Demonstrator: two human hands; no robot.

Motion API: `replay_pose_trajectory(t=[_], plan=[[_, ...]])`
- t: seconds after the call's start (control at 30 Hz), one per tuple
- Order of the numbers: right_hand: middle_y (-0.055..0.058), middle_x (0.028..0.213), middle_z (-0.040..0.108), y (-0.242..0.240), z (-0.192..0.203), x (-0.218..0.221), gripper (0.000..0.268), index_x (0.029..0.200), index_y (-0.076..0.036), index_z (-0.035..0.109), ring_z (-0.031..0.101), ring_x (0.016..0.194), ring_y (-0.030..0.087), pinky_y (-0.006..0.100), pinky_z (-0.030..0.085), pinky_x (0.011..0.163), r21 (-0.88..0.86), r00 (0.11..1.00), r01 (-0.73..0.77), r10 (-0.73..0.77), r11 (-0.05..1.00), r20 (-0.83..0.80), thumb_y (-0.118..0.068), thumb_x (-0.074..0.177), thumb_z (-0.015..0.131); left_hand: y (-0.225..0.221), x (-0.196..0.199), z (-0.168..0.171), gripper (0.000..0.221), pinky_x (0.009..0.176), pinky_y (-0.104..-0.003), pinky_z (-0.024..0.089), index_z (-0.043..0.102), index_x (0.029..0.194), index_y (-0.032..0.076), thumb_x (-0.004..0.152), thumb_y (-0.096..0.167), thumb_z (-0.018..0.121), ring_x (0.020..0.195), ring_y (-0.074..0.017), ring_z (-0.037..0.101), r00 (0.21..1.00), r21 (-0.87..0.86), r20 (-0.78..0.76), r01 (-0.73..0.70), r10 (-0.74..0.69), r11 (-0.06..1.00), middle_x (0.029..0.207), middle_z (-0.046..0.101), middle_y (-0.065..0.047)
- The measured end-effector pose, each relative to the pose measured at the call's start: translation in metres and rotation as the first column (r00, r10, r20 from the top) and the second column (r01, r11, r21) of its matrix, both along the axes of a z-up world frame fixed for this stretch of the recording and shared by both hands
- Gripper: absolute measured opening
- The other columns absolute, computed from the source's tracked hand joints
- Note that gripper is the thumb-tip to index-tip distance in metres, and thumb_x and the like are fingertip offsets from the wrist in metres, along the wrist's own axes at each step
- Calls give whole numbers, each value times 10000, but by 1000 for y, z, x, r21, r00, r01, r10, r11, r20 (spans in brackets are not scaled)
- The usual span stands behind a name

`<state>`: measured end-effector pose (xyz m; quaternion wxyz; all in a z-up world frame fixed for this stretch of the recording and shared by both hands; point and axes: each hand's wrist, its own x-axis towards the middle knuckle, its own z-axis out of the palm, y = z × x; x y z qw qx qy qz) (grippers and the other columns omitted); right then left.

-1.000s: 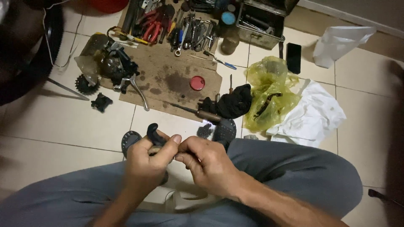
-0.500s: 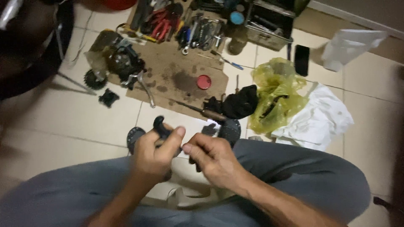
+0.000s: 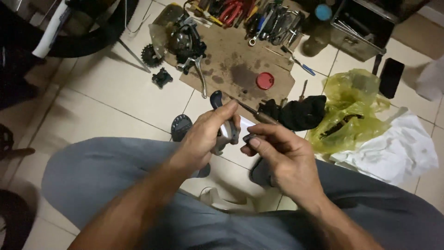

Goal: Disassembling and inspecting the internal components of a bicycle shifter and brake lever assembly

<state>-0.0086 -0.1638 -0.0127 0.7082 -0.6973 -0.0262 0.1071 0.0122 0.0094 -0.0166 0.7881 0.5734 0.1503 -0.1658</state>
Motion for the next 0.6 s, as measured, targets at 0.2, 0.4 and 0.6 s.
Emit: replay_pose_trajectory(t=[0.2, 0.4, 0.6], plan=[[174, 777, 728, 3, 5, -2, 244, 1109, 69, 708, 697, 734, 197, 359, 606, 753, 9, 995, 55, -56, 998, 87, 46, 867, 726, -4, -2, -4, 441, 521, -278, 491, 647, 671, 24, 958, 359, 660, 554, -206, 589, 992, -64, 70, -101, 106, 993, 559, 579, -143], [141, 754, 745, 0, 9, 2, 188, 1017, 21, 764, 711, 714, 182, 341, 610, 724, -203, 952, 11, 52, 979, 302, 26, 830, 779, -1, -1, -10, 407, 523, -281, 506, 696, 696, -10, 900, 341, 721, 543, -181, 558, 989, 25, 113, -102, 98, 995, 547, 563, -127], [126, 748, 735, 6, 16, 3, 156, 990, -64, 788, 759, 737, 253, 370, 584, 659, -342, 884, 66, 104, 937, 456, -50, 836, 799, -4, -3, 3, 380, 511, -249, 414, 687, 679, 13, 834, 354, 758, 552, -153, 492, 991, 77, 87, -113, 106, 991, 532, 507, -95]])
